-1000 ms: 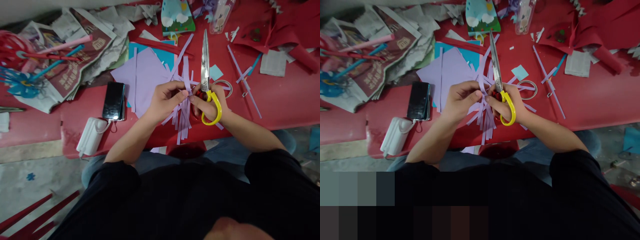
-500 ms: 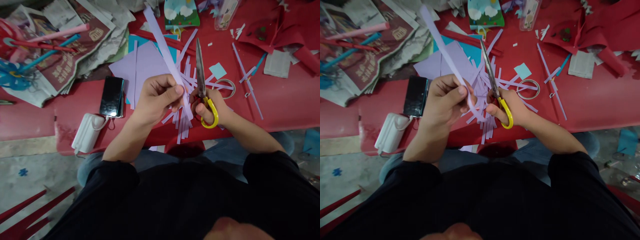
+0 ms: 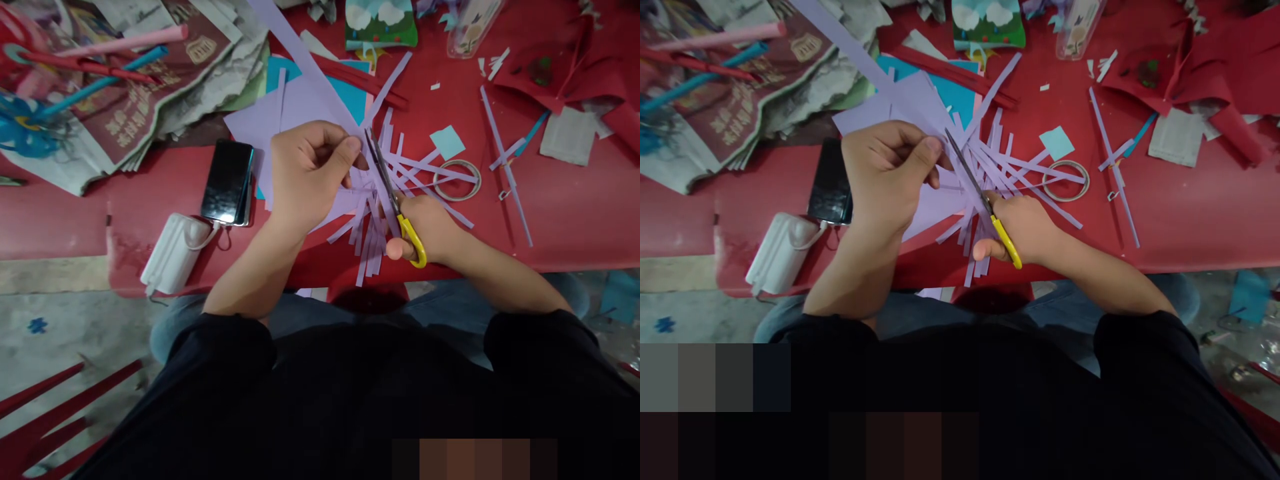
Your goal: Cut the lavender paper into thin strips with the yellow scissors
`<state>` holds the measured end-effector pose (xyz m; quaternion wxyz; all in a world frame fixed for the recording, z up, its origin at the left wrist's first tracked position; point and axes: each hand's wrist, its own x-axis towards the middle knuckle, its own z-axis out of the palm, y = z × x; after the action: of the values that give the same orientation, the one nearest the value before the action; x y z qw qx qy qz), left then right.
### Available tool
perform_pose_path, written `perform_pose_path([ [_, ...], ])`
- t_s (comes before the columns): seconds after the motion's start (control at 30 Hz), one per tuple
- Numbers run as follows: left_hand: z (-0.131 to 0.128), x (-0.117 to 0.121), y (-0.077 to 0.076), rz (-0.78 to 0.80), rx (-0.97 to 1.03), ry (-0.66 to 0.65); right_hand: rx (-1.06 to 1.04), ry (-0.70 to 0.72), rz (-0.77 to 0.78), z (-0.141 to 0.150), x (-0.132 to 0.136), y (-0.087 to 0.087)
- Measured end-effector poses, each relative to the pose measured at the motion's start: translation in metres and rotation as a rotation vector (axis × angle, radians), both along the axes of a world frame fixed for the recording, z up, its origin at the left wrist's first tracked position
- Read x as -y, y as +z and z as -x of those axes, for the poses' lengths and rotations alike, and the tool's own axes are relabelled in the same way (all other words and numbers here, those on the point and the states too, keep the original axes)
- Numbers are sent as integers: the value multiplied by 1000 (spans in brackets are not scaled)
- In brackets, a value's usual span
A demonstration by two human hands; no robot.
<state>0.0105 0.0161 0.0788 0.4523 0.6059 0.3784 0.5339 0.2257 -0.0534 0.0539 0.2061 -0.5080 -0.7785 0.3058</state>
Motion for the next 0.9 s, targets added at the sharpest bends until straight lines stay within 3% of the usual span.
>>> perform_pose_path([
  [0.13, 0, -3, -2, -1, 5, 26, 193, 93, -82, -1, 0, -4],
  [0.3, -1, 0, -1, 55, 7, 20, 309, 89, -119, 0, -1, -2],
  [0.57, -1, 6, 1, 157, -52, -9, 440, 85, -106, 5, -3, 6],
  [0.9, 1, 7, 6, 137, -81, 41, 497, 66, -98, 6, -1, 5],
])
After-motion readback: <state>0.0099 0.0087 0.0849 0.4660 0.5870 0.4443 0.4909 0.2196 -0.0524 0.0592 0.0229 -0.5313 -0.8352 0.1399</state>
